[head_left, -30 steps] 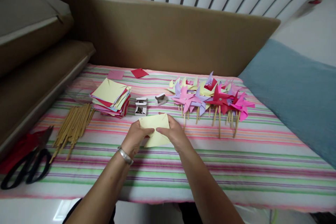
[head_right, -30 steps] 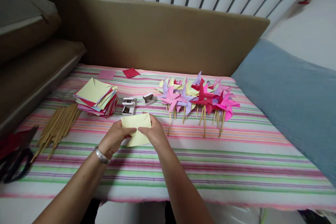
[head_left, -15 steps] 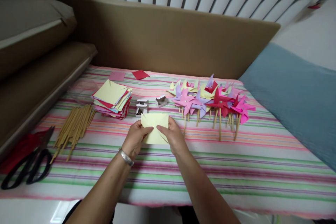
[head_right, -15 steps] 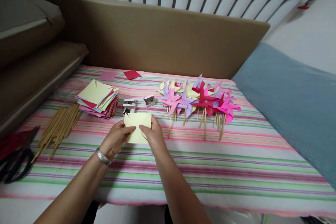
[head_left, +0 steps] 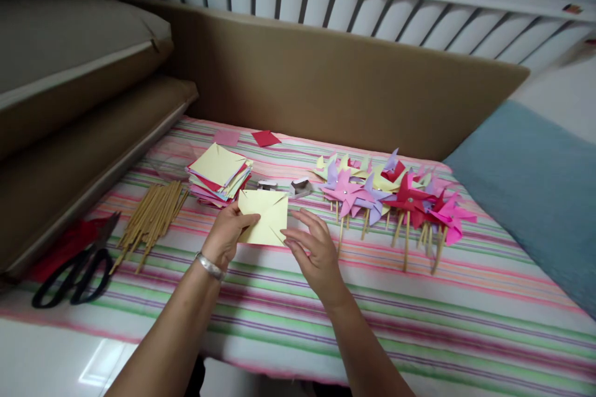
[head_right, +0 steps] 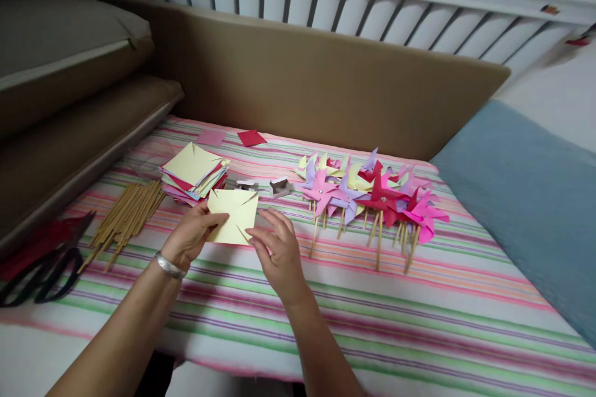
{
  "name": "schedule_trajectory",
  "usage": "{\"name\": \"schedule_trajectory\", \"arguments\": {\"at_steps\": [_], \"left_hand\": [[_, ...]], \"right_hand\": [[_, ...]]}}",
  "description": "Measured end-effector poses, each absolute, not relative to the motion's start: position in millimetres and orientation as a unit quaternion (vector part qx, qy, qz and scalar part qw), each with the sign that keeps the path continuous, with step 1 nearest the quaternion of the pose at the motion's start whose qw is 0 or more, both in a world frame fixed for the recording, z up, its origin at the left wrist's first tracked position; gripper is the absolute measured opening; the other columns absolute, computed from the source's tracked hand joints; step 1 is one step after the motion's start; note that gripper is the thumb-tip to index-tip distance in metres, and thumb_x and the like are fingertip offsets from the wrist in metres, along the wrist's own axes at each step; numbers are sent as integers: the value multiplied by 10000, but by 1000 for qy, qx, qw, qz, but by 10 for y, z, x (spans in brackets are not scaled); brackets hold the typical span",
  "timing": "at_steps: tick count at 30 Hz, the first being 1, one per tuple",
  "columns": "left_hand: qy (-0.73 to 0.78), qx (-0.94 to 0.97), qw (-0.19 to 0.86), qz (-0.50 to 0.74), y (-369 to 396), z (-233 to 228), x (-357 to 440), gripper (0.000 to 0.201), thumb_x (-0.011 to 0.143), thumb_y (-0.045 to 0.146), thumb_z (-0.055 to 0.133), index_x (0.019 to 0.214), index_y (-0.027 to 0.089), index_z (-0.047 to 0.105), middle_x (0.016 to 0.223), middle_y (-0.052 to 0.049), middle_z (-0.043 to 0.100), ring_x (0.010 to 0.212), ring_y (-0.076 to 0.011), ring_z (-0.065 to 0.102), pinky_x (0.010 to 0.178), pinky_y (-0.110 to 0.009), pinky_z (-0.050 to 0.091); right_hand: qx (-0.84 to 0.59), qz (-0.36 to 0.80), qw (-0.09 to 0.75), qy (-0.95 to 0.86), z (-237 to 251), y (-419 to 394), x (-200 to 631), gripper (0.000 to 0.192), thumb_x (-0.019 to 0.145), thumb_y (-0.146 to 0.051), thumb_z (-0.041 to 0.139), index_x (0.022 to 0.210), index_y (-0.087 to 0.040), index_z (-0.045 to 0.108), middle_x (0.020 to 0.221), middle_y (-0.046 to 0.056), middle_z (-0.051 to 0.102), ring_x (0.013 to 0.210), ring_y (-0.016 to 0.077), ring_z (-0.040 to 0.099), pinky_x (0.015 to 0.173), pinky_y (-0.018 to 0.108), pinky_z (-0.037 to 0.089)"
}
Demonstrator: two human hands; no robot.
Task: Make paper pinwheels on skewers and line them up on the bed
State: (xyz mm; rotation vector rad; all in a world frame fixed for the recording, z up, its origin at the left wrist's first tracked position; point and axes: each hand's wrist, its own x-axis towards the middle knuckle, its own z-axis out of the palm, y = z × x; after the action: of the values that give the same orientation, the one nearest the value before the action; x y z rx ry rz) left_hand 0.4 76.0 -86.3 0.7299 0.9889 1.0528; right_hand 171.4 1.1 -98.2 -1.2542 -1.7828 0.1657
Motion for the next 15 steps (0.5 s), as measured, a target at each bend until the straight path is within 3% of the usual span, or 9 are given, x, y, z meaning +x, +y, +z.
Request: {"name": "schedule_trajectory", "arguments": {"at_steps": [8,15], "left_hand": [[444,340,686,466,769,-879,16,403,457,169,785,840,115,669,749,-50,717,684,-188,643,693,-316,478],[446,345,689,454,744,-888,51,408,447,172,786,836,123,672,759,-58,719,661,-194,645,670,-321,485]], "right_hand": [[-521,73,407,-747,-1000,8,1705,231,856,-169,504,962,-278,678,1366,39,457,1346,245,271,1043,483,326],[-519,103,414,-741,-1013,13,1691,190,832,-172,536,871,-272,693,1411,21,408,1365,244,231,1062,480,295]]}}
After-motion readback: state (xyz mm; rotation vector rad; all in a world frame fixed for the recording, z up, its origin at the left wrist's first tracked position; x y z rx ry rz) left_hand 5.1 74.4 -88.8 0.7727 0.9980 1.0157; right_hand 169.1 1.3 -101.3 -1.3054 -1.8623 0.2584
